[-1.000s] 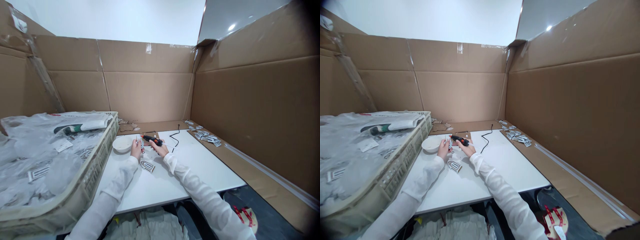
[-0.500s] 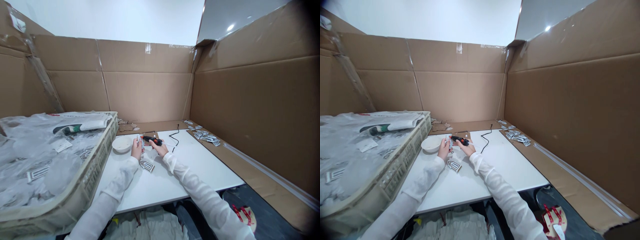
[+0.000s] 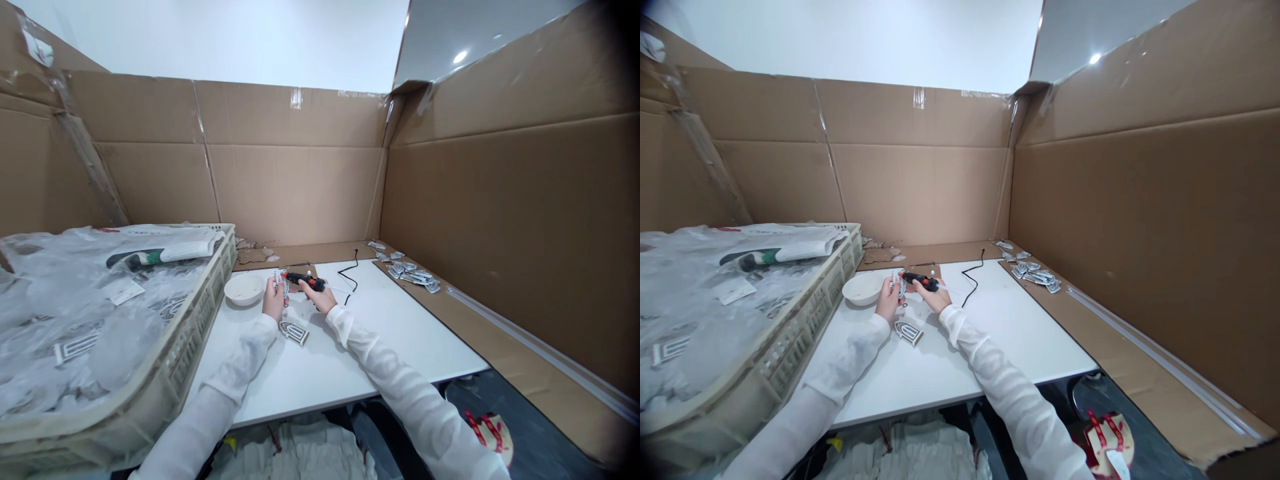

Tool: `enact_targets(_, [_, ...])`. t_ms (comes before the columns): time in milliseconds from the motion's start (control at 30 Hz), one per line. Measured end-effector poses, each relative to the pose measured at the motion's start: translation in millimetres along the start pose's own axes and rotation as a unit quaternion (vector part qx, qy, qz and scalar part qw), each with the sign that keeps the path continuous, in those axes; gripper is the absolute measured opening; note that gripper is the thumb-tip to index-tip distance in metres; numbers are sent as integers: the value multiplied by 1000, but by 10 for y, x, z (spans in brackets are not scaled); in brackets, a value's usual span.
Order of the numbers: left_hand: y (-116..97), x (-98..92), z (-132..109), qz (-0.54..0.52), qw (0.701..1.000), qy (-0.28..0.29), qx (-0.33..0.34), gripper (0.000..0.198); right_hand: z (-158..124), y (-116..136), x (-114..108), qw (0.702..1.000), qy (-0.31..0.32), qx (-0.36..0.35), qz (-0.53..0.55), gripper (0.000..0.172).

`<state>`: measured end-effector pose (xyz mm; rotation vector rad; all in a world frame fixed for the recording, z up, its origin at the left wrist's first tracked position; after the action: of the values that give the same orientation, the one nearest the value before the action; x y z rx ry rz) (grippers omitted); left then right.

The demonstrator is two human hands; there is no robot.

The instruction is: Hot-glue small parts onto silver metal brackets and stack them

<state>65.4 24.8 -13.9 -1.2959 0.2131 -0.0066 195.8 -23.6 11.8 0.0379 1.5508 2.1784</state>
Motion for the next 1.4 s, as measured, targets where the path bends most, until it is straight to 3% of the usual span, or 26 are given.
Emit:
enact_targets(333, [-25, 0, -19, -3, 1000, -6, 1, 20, 16, -46, 20, 1000, -15, -10, 2, 42])
enact_targets(533, [-14, -33, 25, -4, 997, -78, -22, 14, 102, -131, -47, 994, -113, 5, 2, 44])
enact_targets(633, [5, -89, 58, 63, 992, -101, -31, 17, 144, -178, -74, 990, -139, 23, 27, 46])
enact_targets(767, [-14, -167, 87, 164, 981, -104, 23, 19, 135, -188, -48, 991, -121, 16, 57, 46])
enact_targets(867, [-59, -184, 79, 120, 985, -118, 41, 19, 84, -151, -17, 993, -95, -4, 66, 46])
enact_targets(1033, [-122, -130, 32, -43, 997, -52, -48, 18, -11, -40, 4, 995, -22, -82, 55, 38])
enact_targets(1233, [-172, -103, 5, -63, 995, -30, -76, 9, -55, 42, 11, 994, 46, -104, 9, 34])
enact_targets(1400, [-188, -68, -20, -63, 995, -13, -75, 6, -59, 62, 7, 994, 38, -100, -23, 35])
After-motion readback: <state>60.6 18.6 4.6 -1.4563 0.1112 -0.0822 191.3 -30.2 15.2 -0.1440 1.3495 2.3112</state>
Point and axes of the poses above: each hand's wrist, its own z-axis towards the middle knuckle, its own x-axis out of the palm, y = z × x, the point moved 1 cm from there along z, towards the middle knuckle, and after that the axes turned 13 degrees about z, right-handed, at the moved point
